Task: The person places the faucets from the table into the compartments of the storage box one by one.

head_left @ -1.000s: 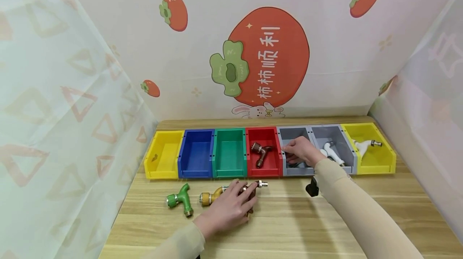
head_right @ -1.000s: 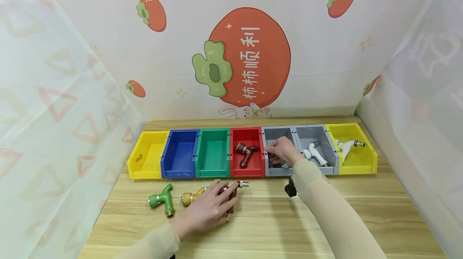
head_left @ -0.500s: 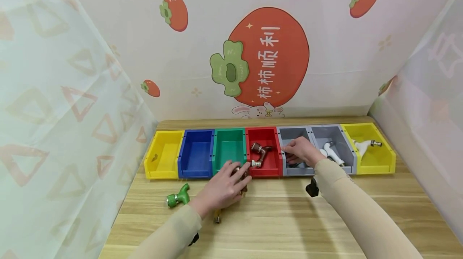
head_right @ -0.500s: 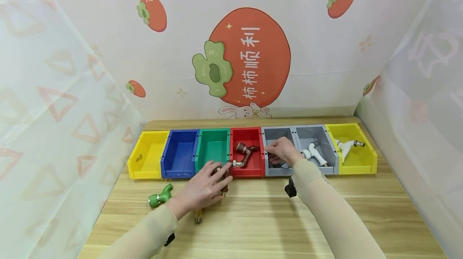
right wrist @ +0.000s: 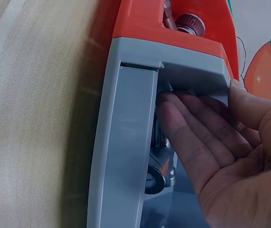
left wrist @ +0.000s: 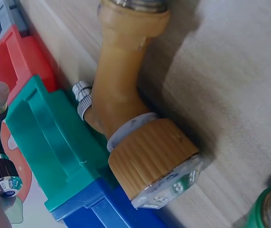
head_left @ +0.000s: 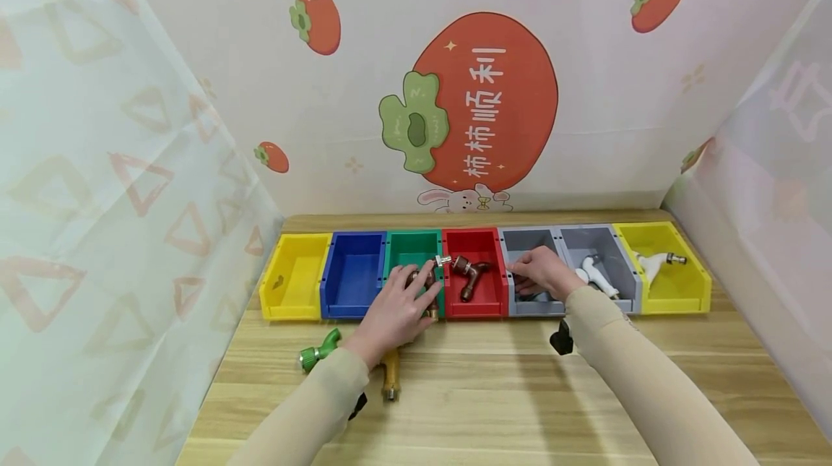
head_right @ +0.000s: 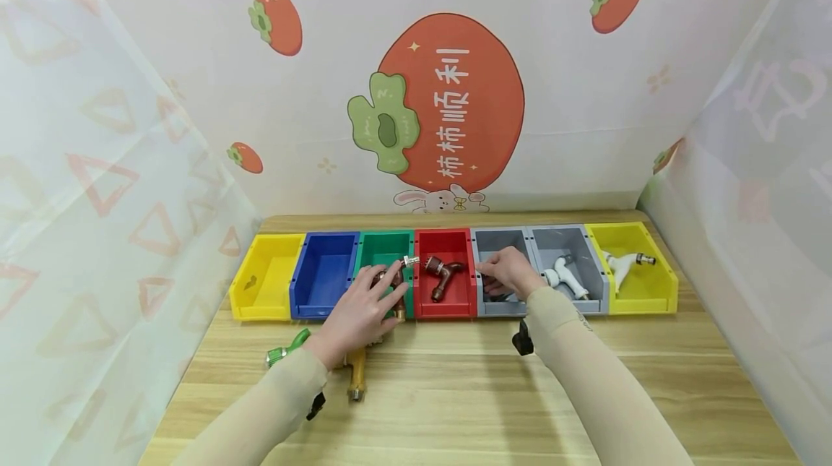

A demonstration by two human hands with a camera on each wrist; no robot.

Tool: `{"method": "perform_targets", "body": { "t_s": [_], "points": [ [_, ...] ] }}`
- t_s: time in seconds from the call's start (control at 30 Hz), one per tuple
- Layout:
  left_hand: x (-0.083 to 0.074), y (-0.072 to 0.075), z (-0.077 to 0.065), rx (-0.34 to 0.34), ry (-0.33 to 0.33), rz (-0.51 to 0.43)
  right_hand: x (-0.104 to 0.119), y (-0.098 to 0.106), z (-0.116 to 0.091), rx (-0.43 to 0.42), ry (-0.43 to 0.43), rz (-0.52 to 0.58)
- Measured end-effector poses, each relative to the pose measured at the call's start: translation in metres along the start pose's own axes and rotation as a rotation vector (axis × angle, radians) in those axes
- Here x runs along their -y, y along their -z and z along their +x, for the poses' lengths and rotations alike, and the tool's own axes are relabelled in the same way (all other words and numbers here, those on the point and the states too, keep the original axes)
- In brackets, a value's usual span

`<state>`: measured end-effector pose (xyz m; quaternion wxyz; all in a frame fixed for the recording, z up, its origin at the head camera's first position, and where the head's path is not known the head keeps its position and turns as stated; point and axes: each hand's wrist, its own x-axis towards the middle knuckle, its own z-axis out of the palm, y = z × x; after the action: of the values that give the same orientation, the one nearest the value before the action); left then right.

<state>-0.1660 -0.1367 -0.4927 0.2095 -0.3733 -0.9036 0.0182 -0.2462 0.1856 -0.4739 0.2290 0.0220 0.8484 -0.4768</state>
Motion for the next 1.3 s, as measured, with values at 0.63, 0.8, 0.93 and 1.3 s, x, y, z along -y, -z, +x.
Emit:
{"method": "perform_targets", "body": {
  "t_s": [0.63,0.8,0.93,1.3],
  "points": [
    [0.009,-0.011,0.011,0.03,0.141,0.007,0.002,-0.001,-0.003,0.001,0.001,-0.017],
    [0.01,-0.013,0.013,0.031,0.19,-0.006,0.002,-0.001,-0.003,-0.009,-0.005,-0.026],
    [0.01,-0.015,0.014,0.037,0.213,0.011,0.001,-0.002,-0.003,-0.018,0.001,-0.03],
    [0.012,-0.018,0.019,0.093,0.254,0.07,0.001,-0.001,-0.003,-0.018,0.008,-0.051]
  ]
}}
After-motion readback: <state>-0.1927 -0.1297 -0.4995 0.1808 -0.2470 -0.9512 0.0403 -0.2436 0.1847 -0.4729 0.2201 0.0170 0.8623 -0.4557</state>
